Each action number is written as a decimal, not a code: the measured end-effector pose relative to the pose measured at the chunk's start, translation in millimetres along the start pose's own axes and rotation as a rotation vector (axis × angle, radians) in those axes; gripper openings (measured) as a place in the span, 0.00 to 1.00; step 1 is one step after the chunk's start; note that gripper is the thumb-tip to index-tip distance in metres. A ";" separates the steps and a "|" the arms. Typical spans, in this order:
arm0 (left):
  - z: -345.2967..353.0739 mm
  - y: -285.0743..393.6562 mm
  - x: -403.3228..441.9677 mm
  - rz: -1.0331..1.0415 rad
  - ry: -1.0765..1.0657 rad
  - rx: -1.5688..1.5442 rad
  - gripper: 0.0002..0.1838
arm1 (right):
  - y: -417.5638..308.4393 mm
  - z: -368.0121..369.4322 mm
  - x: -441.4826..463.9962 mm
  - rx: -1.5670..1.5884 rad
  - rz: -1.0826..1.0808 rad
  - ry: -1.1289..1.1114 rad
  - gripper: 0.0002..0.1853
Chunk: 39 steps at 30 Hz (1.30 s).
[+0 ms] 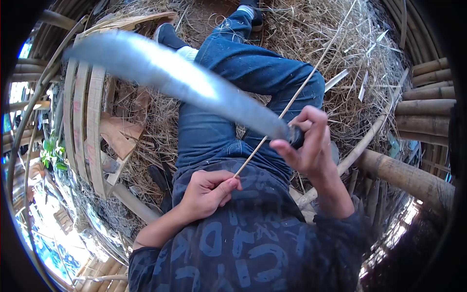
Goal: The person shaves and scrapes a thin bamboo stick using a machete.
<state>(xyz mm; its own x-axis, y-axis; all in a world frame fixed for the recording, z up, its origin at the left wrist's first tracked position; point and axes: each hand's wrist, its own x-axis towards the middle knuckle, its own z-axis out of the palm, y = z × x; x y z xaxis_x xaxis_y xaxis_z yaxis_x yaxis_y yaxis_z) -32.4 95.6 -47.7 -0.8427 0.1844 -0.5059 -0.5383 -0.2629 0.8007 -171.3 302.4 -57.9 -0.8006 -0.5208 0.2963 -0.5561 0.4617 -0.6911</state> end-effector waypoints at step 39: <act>-14.5 -5.6 30.5 -0.104 -0.418 -0.569 0.17 | -35.5 5.3 2.1 -0.075 -0.254 0.026 0.35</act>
<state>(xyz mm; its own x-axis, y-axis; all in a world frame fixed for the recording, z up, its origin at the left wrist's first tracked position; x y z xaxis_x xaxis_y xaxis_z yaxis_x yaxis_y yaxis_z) -55.3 89.0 -72.3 -0.7719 0.5532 -0.3133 -0.6355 -0.6571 0.4055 -152.1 281.1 -36.2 -0.6383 -0.6086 0.4713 -0.7540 0.3712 -0.5419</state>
